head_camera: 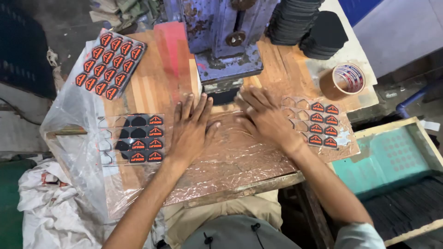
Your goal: The person places a black fabric piece under a heat press, aligns a sheet of orange triangular patches, and presses them onto the fabric. They then remove the fabric and the patch backing, repeating the process for multiple items.
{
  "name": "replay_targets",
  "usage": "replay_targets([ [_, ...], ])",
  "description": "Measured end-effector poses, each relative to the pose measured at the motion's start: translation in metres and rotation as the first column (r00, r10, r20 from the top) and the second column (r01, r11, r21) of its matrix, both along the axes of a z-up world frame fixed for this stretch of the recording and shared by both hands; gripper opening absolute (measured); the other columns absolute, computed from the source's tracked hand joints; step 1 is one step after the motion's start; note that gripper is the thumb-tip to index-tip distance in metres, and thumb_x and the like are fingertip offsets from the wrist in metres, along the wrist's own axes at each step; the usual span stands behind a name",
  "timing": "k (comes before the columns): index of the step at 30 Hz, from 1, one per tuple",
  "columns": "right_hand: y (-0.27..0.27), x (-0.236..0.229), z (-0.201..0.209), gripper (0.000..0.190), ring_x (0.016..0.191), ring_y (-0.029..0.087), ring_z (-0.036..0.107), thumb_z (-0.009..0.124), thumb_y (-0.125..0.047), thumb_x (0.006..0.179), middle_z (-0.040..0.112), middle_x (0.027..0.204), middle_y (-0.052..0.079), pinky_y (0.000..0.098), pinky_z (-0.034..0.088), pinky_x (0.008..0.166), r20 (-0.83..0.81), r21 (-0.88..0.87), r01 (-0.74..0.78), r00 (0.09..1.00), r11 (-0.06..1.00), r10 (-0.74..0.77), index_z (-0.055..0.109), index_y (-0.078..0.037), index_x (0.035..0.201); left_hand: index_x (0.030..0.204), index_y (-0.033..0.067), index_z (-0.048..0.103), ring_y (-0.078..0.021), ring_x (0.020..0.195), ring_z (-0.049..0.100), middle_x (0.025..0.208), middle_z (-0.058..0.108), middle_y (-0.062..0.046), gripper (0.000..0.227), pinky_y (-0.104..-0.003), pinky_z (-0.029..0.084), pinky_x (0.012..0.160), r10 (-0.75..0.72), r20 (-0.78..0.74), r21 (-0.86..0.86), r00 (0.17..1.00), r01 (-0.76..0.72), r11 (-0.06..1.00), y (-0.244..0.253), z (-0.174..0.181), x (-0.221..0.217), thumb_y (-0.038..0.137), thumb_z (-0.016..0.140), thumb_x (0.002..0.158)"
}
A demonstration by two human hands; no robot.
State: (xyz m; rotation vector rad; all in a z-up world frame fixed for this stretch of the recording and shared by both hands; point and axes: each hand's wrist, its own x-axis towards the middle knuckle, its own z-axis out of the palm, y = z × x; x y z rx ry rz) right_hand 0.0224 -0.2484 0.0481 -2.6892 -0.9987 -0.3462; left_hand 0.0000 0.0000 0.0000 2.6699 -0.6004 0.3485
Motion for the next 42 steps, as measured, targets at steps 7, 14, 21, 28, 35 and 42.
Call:
replay_targets([
  [7,-0.199,-0.088,-0.048,0.090,0.117,0.042,0.061,0.097,-0.040,0.078,0.065,0.127,0.030,0.0494,0.053,0.096,0.149,0.207,0.747,0.614,0.631,-0.775,0.059,0.016,0.138,0.151,0.0029,0.047,-0.0415,0.149,0.032,0.160,0.042,-0.014,0.067,-0.063,0.024,0.120,-0.003,0.023,-0.037,1.000,0.003,0.999,0.006,-0.002,0.000,0.045,0.058,0.099],
  [14,-0.172,-0.125,0.042,0.017,0.069,0.006,0.059,0.071,-0.010,0.108,0.068,0.082,0.003,0.0222,0.047,0.061,-0.455,0.535,0.694,0.717,0.482,-0.528,0.070,0.007,0.110,0.152,0.0009,0.046,-0.0436,0.149,0.032,0.160,0.041,-0.016,0.068,-0.062,0.022,0.121,-0.028,0.025,-0.052,0.999,0.030,0.998,0.007,-0.001,-0.002,0.043,0.058,0.100],
  [21,-0.020,-0.056,0.012,0.013,0.083,0.010,0.068,0.067,-0.010,0.103,0.074,0.092,0.002,0.0252,0.054,0.073,-0.549,0.568,0.491,0.824,0.661,-0.141,0.075,-0.003,0.109,0.151,-0.0005,0.046,-0.0444,0.151,0.027,0.161,0.039,-0.018,0.068,-0.062,0.021,0.121,-0.069,0.070,-0.080,0.995,0.075,0.994,0.014,-0.012,-0.004,0.041,0.059,0.099],
  [28,0.003,0.006,-0.022,0.057,0.055,0.009,0.064,0.064,-0.001,0.091,0.070,0.081,0.001,0.0246,0.056,0.046,-0.794,0.516,0.625,0.606,0.586,0.054,0.049,-0.007,0.146,0.156,0.0091,0.049,-0.0409,0.153,0.025,0.167,0.036,-0.012,0.060,-0.059,0.021,0.125,-0.109,0.110,-0.104,0.988,0.121,0.987,0.022,-0.008,-0.002,0.033,0.059,0.102],
  [35,0.004,0.013,-0.031,0.058,0.062,0.005,0.061,0.066,-0.002,0.095,0.066,0.080,0.000,0.0220,0.055,0.049,-0.718,0.563,0.532,0.694,0.633,0.055,0.047,0.005,0.149,0.151,0.0105,0.052,-0.0359,0.150,0.032,0.161,0.043,-0.008,0.061,-0.055,0.024,0.122,-0.107,-0.005,-0.114,0.994,0.106,0.988,0.027,0.000,0.003,0.023,0.061,0.092],
  [42,-0.003,0.015,-0.048,0.055,0.064,0.002,0.058,0.067,0.000,0.096,0.065,0.080,0.000,0.0201,0.049,0.051,-0.668,0.607,0.505,0.743,0.613,0.049,0.050,0.008,0.148,0.150,0.0086,0.055,-0.0369,0.150,0.037,0.157,0.051,-0.009,0.053,-0.053,0.026,0.123,-0.098,0.012,-0.138,0.995,0.099,0.986,0.023,0.006,0.001,0.022,0.060,0.098],
])
